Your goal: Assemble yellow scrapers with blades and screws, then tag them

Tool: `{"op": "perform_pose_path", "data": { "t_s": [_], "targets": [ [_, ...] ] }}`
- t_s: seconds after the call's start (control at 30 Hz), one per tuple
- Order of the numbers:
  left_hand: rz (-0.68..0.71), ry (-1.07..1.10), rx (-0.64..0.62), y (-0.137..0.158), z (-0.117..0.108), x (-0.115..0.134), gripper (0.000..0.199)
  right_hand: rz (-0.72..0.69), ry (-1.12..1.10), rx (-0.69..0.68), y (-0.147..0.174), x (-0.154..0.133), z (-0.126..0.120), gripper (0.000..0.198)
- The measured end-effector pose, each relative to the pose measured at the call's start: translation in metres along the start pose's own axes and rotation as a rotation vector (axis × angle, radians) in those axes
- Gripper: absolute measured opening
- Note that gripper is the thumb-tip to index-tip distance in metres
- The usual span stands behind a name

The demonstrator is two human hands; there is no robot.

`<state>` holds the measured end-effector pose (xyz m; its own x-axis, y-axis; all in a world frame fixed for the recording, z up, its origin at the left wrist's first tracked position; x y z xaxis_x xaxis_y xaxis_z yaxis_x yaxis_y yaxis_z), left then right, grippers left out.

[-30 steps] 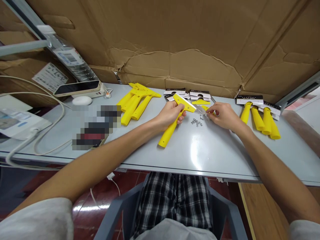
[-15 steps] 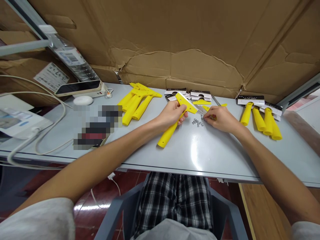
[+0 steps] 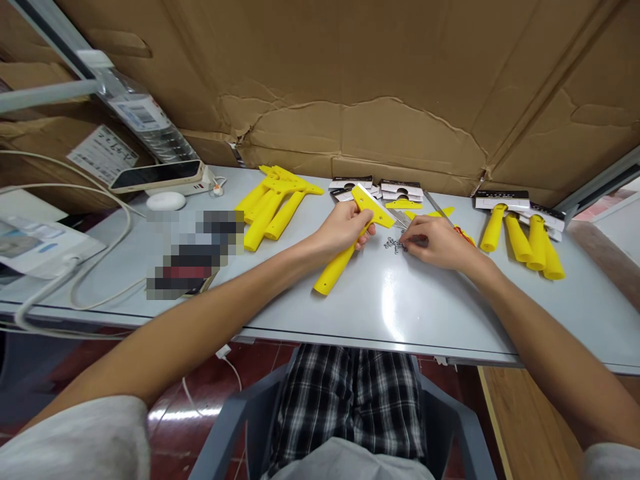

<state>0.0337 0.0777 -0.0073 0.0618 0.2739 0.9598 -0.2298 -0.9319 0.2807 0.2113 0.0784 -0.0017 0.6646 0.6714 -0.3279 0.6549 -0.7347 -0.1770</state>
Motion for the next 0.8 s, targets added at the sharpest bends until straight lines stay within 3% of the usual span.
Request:
{"op": "perform_pose_path", "data": {
  "t_s": [0.5,0.8],
  "targets": [
    [0.0,-0.032,0.024,0.004,0.0,0.005,0.015,-0.07,-0.055,-0.086,0.002,-0.007,0.001,0.021],
    [0.061,-0.173,0.048,0.012,0.001,0.014,0.024,-0.046,-0.019,-0.107,0.001,-0.005,0.003,0.021]
  ]
}}
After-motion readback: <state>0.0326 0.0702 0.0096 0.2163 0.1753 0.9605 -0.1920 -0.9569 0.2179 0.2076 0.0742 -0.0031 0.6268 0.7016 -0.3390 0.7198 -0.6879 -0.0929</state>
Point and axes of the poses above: each hand's wrist, its own y-axis away from the middle knuckle, its own z-axis out of the palm, x = y × z, the point moved 9 cm from there along -y, towards the middle knuckle, and after that the axes turned 10 degrees about -z, right-handed, at the moved point
